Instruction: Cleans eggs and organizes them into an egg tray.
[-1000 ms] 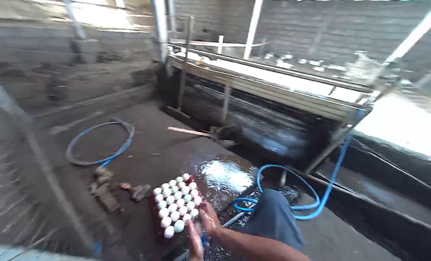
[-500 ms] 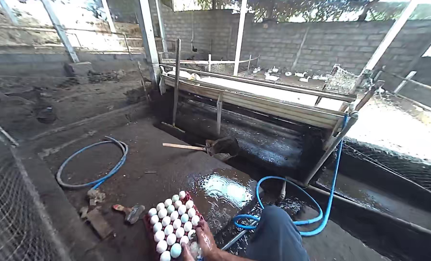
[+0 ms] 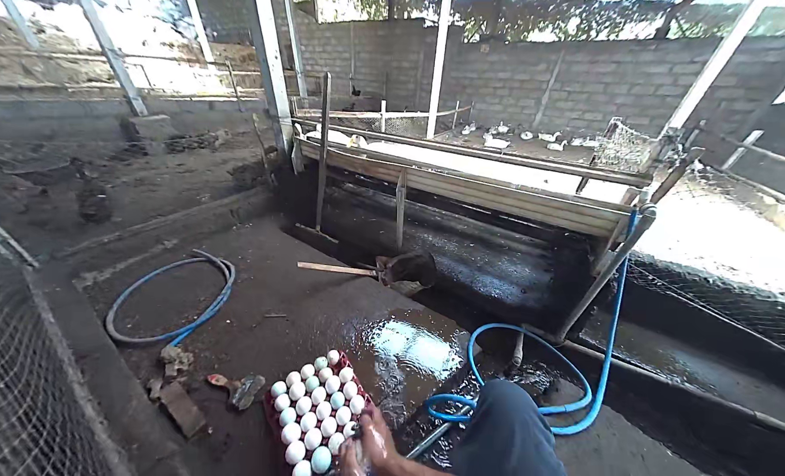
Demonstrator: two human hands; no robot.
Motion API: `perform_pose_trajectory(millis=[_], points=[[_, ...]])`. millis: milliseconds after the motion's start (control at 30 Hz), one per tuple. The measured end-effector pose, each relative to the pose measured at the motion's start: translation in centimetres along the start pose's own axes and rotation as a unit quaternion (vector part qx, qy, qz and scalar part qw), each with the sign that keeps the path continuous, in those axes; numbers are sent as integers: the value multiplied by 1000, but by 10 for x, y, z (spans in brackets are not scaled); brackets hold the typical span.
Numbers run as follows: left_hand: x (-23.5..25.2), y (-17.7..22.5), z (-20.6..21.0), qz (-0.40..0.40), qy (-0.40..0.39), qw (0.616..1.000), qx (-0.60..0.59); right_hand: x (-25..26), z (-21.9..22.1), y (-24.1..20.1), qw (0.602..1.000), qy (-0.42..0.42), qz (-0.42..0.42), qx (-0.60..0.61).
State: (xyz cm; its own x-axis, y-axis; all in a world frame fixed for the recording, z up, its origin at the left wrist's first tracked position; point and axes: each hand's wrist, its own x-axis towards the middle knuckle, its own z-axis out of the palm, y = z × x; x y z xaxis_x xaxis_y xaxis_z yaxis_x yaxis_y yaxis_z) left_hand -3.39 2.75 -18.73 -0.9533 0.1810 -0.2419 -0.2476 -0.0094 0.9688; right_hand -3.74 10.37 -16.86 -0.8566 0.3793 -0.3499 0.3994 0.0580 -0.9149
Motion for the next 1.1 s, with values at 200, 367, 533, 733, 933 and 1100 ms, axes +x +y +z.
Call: perform_pose_trajectory(millis=[200,367,533,733,933,1100], points=[[-7,1,-1,4,-18,1000,-16,0,3,16,999,19,-30,41],[-3,0,-2,9,-3,1000,-19,-18,3,5,998,-4,-58,15],[-4,5,4,13,8,1000,-24,-5,3,4,1000,20,-21,13],[-5,11,4,-35,18,999,-19,9,5,7,995,49,30,76],[-10,25,-2,-66,-5,998,9,10,8,15,993,74,19,86],[-15,20,-9,-32,-7,999,-12,-11,9,11,998,39,-38,39]])
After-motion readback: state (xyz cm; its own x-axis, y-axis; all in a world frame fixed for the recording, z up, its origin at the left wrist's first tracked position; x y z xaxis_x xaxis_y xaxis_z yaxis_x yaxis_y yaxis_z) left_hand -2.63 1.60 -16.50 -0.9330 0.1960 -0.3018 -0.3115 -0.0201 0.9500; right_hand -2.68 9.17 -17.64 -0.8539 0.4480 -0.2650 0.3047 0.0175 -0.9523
